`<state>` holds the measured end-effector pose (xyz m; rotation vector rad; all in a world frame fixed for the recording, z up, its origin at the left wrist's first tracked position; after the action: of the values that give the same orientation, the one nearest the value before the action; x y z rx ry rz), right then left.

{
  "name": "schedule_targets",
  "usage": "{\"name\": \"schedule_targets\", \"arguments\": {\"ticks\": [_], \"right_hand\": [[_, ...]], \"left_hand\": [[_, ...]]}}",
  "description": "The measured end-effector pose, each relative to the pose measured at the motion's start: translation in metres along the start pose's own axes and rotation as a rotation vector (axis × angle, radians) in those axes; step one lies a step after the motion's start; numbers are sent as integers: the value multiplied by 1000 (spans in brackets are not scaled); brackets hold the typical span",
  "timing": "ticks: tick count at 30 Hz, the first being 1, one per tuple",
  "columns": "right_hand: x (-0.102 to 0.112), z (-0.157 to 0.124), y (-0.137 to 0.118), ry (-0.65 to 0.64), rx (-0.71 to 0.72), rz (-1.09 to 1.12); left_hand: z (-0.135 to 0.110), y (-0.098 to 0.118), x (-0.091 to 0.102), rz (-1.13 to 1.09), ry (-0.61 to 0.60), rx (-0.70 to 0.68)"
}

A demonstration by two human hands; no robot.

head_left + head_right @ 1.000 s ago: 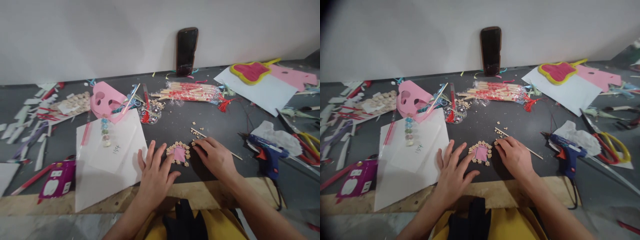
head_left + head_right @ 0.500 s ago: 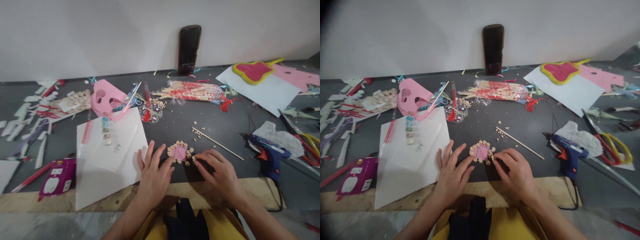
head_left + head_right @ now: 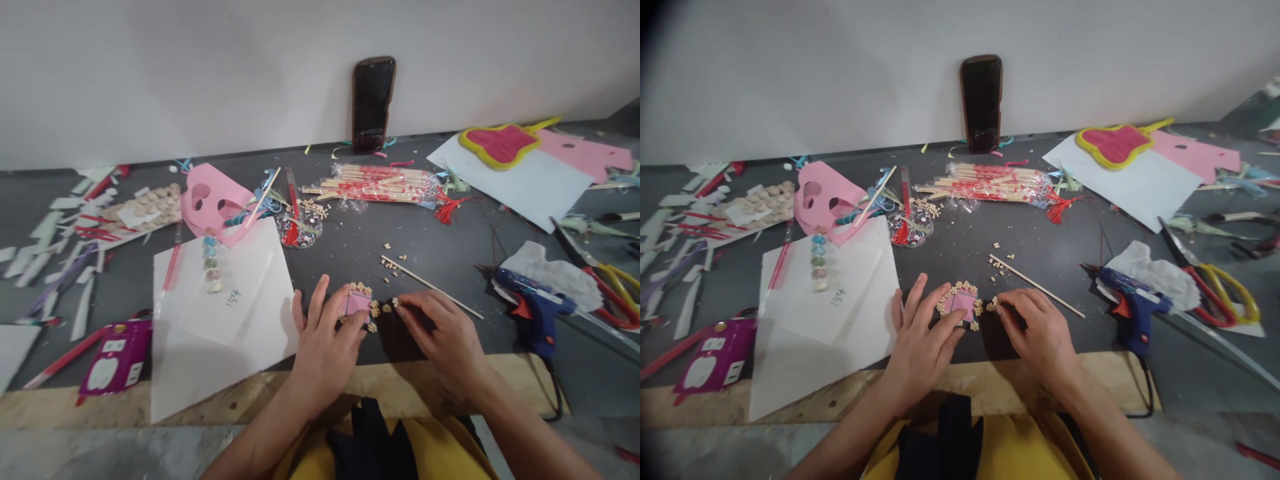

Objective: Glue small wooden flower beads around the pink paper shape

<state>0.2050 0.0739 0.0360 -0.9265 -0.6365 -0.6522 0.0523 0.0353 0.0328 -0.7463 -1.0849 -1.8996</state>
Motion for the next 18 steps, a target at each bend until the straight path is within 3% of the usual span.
{"name": "schedule_targets", "arguments": {"ticks": [8,18], "right_hand": [[7,-4,14,19,87,-268],[-11,-9,-5,-76,106,-209]], "left_hand": [[11,-5,-1,17,-11,38],[32,-19,-8,121,-199,85]]}}
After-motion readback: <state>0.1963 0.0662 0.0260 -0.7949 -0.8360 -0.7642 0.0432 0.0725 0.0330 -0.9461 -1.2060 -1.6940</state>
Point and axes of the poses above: each hand's wrist, its own z-axis towards the middle knuckle, its own x-axis out of the back of the hand, y = z × x, the point moved 10 cm from there along z, towards the middle knuckle, and after that the axes turned 12 degrees about y, right-handed, at the moved point
